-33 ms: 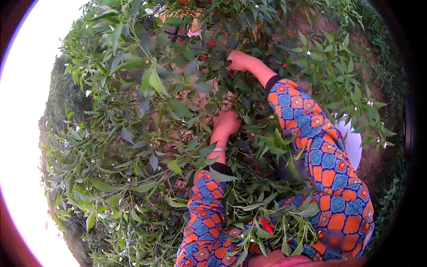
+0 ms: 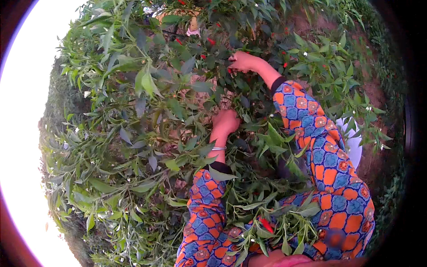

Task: The person sits on the ground in a field and picks red chili peppers from plants by hand. They place the harvested peppers into a white bucket positioned next to them.

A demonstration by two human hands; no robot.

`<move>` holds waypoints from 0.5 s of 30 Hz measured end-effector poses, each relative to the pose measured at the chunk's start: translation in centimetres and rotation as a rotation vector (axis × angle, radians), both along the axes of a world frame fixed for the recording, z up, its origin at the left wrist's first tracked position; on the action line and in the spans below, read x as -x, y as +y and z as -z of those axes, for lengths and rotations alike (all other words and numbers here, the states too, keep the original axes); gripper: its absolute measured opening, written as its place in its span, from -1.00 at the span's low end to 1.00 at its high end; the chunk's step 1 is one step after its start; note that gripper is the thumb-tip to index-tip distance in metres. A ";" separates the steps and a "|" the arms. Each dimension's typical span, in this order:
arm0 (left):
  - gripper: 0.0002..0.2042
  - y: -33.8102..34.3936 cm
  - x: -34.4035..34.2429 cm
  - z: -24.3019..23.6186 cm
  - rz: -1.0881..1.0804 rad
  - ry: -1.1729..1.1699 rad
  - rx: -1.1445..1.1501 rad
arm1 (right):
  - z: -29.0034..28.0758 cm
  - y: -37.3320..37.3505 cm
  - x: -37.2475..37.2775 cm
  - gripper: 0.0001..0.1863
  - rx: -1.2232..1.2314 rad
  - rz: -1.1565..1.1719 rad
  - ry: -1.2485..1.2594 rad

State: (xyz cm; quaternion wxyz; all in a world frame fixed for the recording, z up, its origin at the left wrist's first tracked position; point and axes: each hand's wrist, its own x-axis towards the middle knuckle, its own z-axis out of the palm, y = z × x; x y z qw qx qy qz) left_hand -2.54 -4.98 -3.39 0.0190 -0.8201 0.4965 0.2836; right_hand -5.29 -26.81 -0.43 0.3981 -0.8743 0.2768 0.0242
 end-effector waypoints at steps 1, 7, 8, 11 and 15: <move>-0.72 0.1 0.0 0.0 0.001 -0.010 0.016 | 0.6 0.2 1.0 -0.62 -0.200 0.054 -0.083; -0.77 -0.5 1.4 -1.1 0.120 -0.101 0.137 | 3.1 0.0 1.2 -0.70 0.573 0.006 -0.254; -0.78 -0.2 1.6 -0.7 0.164 -0.194 0.211 | 2.3 0.9 0.8 -0.74 0.608 0.050 -0.206; -0.79 0.1 2.2 -1.8 0.212 -0.462 0.371 | 1.3 3.7 0.1 -0.81 0.724 0.105 -0.134; -0.42 -1.1 2.7 -2.9 0.092 -0.497 0.612 | 4.6 5.3 2.5 -0.79 0.623 -0.058 -0.128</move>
